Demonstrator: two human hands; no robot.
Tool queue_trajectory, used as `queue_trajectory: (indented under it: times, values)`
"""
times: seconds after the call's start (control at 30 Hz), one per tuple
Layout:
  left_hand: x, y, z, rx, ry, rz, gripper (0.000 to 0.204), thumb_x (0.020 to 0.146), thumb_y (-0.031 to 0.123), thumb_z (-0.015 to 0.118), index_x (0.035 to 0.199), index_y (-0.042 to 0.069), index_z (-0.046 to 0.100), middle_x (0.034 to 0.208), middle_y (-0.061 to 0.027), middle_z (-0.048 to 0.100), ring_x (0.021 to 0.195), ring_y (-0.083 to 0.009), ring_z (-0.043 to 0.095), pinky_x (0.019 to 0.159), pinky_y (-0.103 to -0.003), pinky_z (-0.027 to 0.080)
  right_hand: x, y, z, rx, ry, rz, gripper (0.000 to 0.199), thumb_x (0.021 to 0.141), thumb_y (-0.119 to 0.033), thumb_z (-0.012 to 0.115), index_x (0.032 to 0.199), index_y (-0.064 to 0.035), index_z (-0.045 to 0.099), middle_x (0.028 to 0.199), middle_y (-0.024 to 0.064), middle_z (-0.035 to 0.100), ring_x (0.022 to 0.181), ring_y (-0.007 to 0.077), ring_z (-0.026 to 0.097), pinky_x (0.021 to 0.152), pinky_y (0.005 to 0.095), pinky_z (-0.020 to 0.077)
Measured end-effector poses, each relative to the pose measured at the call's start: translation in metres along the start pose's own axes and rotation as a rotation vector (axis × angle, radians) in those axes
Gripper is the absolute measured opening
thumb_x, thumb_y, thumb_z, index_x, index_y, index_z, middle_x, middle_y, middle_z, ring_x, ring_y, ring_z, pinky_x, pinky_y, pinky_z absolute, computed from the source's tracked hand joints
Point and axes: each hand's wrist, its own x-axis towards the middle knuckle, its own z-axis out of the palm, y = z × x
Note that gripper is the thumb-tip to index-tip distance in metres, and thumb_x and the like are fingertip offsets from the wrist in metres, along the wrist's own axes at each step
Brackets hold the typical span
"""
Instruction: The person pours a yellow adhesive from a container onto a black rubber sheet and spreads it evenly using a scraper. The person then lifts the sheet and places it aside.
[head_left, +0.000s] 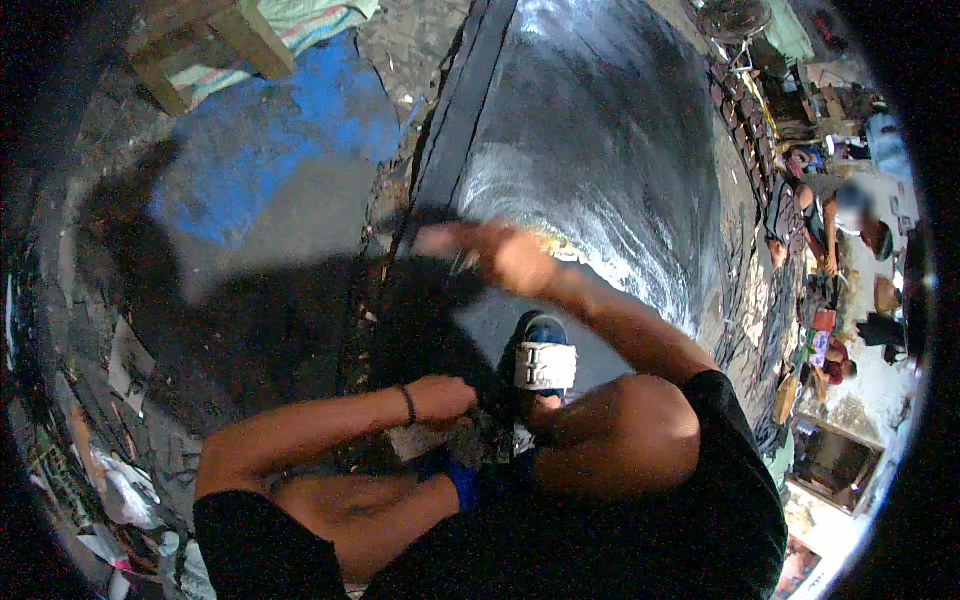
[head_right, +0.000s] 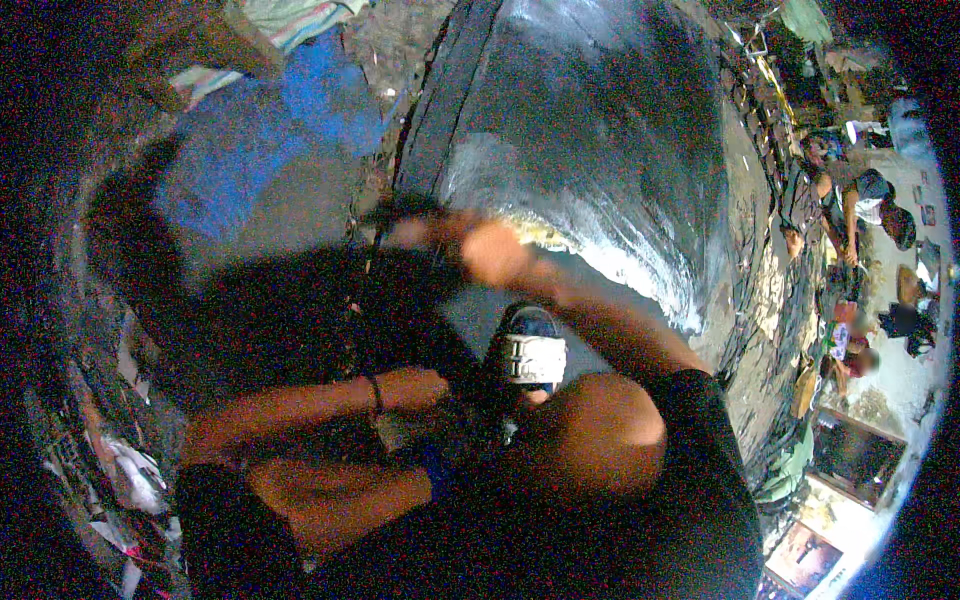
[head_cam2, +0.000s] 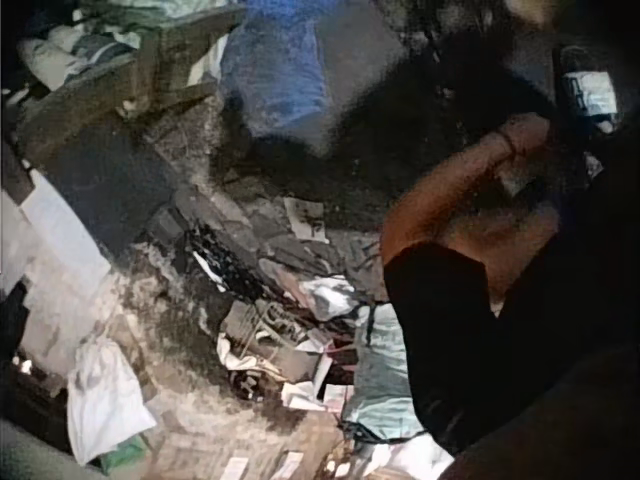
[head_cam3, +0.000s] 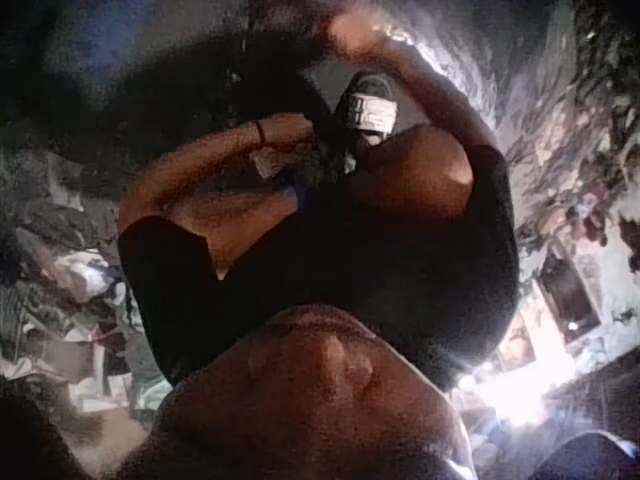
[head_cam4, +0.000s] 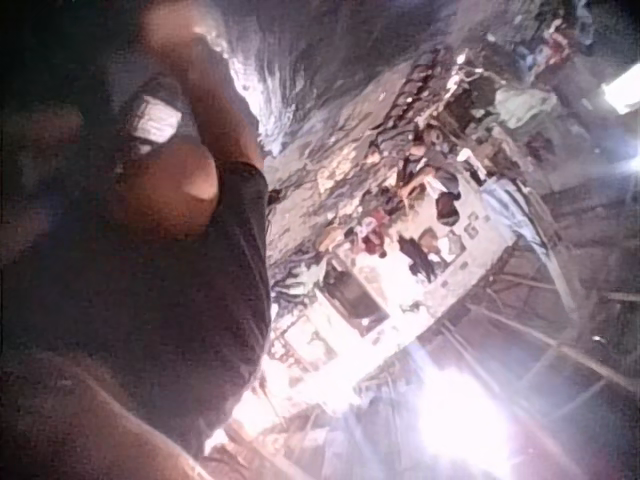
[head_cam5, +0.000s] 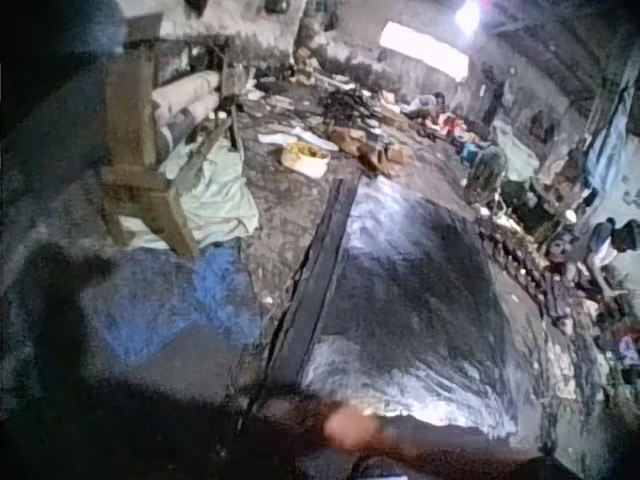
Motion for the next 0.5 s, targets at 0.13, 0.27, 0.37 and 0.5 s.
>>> queue_trajectory:
  times: [0.13,0.27,0.37,0.5]
  values:
    - [0.031,0.002,-0.019,0.08,-0.014,0.146,0.019,0.081,0.013,0.06,0.091,0.002,0.071,0.093,-0.0221,0.071,0.09,-0.0408,0.069,0.075,-0.049,0.056,-0.009,0.039,-0.063,-0.071,-0.023,0.398,0.051,0.088,-0.012,0.054,0.135,-0.0301,0.055,0.115,0.0104,0.067,0.096,0.0323,0.067,0.08,0.0419,0.0556]
    - [0.051,-0.003,-0.013,0.121,-0.067,0.291,0.02,0.082,0.016,0.057,0.089,0.002,0.068,0.088,-0.0225,0.069,0.084,-0.0418,0.068,0.071,-0.051,0.055,0.002,0.004,-0.037,-0.347,-0.179,-0.025,0.044,0.083,-0.008,0.059,0.124,-0.0228,0.06,0.12,0.0041,0.063,0.112,0.0257,0.061,0.094,0.0399,0.0509]
    - [0.048,-0.001,-0.014,0.136,-0.16,0.215,0.018,0.077,0.014,0.063,0.089,0.003,0.07,0.085,-0.0208,0.07,0.084,-0.0408,0.068,0.072,-0.05,0.055,-0.002,0.057,-0.084,-0.39,-0.071,-0.183,0.041,0.078,-0.007,0.06,0.118,-0.0167,0.062,0.121,0.0044,0.062,0.119,0.0258,0.055,0.109,0.0419,0.0386]
    - [0.041,-0.037,-0.006,0.055,-0.111,0.143,0.019,0.075,0.012,0.066,0.093,0.007,0.07,0.086,-0.0185,0.071,0.085,-0.0395,0.069,0.073,-0.049,0.056,-0.119,0.118,-0.107,-0.289,-0.193,0.082,0.041,0.082,-0.006,0.056,0.12,-0.0174,0.063,0.12,0.0055,0.063,0.115,0.0302,0.057,0.106,0.0457,0.0399]
